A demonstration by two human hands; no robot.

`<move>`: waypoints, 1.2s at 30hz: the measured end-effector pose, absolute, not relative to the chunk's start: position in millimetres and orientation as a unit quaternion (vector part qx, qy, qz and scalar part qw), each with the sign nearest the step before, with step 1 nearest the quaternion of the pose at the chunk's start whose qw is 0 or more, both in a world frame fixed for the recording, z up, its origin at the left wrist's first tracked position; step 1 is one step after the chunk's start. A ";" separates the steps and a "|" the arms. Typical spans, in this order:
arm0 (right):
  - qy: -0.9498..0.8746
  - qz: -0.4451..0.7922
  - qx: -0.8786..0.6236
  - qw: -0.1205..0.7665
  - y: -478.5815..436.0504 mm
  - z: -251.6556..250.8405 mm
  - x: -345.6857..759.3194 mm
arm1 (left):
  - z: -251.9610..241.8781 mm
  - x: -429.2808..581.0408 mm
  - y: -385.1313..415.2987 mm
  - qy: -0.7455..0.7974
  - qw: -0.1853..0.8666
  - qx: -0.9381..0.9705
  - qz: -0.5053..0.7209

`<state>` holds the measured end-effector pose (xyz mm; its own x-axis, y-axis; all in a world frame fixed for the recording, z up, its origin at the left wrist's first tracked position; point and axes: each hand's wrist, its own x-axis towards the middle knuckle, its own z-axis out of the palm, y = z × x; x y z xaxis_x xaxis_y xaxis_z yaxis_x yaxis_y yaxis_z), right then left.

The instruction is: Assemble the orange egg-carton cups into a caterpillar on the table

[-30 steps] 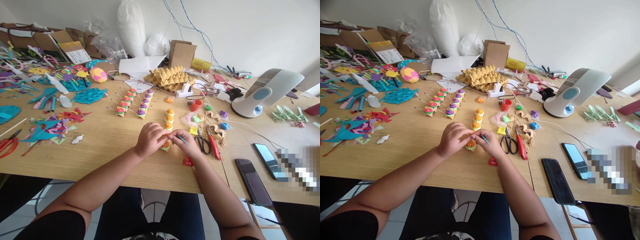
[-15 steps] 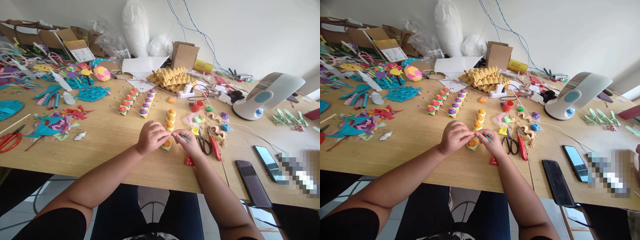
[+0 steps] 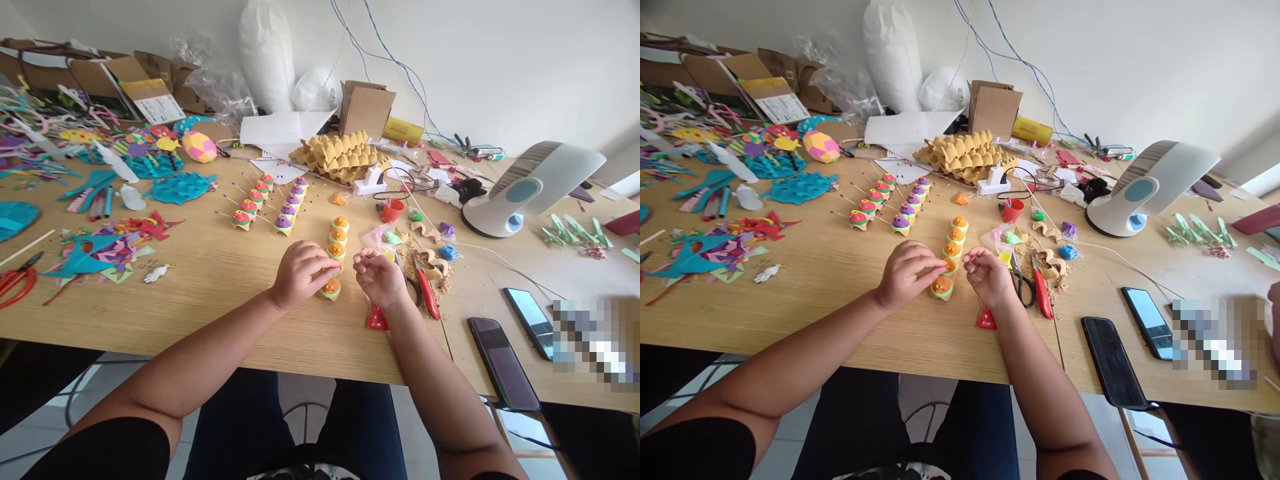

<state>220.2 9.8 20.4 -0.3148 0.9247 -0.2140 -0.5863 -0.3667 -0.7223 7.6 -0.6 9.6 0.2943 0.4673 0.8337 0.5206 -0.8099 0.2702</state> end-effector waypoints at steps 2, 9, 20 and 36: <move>-0.279 0.763 -0.317 0.489 9.4 19.7 218.7 | 9.9 7.8 -0.8 -0.308 0.022 -0.804 -0.507; -0.327 0.741 -0.338 0.479 9.2 20.9 216.8 | 7.7 7.9 -0.4 -0.320 0.007 -0.810 -0.492; -0.459 0.667 -0.372 0.453 -1.3 19.7 210.5 | 7.1 7.4 -0.6 -0.319 0.007 -0.804 -0.501; -0.540 0.596 -0.420 0.421 -6.1 17.9 204.8 | 4.0 8.1 -0.7 -0.319 0.002 -0.812 -0.489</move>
<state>204.8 -6.1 17.9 -0.2940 0.9547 -0.0460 -0.0479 -0.0628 -0.9969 8.1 -0.7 4.0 0.3182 0.5172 0.7945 0.5203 -0.7959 0.3097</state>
